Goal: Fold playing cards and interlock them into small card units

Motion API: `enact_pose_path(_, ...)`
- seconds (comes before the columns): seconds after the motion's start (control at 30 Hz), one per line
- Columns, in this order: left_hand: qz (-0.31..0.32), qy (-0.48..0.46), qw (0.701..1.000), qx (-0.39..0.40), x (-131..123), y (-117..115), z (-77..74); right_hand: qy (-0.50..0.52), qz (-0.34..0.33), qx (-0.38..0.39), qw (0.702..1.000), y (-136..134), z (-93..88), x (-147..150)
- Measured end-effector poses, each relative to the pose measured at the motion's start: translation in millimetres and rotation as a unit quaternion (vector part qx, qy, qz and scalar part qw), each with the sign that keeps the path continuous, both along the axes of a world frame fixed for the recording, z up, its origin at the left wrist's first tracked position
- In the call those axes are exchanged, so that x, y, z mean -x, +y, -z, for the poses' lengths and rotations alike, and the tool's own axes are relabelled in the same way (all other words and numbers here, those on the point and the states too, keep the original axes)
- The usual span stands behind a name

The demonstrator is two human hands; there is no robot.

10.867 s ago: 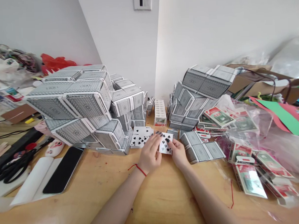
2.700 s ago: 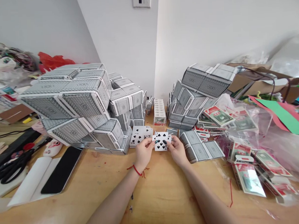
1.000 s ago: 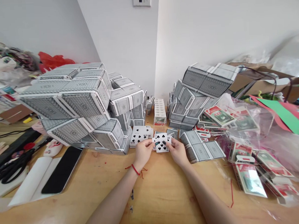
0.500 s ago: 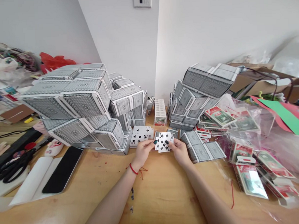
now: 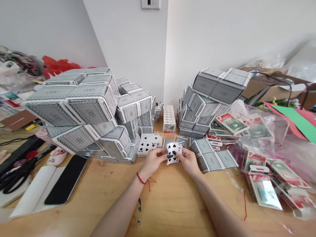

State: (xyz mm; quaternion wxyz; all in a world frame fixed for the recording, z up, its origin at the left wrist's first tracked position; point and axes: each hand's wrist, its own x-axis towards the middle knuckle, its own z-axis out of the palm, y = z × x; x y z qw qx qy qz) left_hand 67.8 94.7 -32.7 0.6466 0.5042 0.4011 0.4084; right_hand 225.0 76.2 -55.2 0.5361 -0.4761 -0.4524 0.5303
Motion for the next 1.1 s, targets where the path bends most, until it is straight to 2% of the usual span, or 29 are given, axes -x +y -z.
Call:
enact_pose_path(0.33,-0.032,0.06,0.997,-0.028,-0.2,0.8,9.5,0.093,-0.047,0.045,0.994,-0.6,-5.8,-1.3)
enact_pose_path(0.67,-0.081,0.085,0.993,-0.016,-3.0,-1.0,8.4,0.069,-0.023,0.054,0.996,0.1,-4.2,-1.2)
enact_pose_path(0.87,-0.086,0.015,0.995,-0.052,-7.5,-3.8,9.9,0.099,-0.02,0.047,0.994,-0.1,-5.5,2.3)
enact_pose_path(1.1,-0.028,-0.092,0.994,0.046,-6.3,-2.8,7.8,0.103,-0.025,0.056,0.993,-0.4,-2.8,2.1)
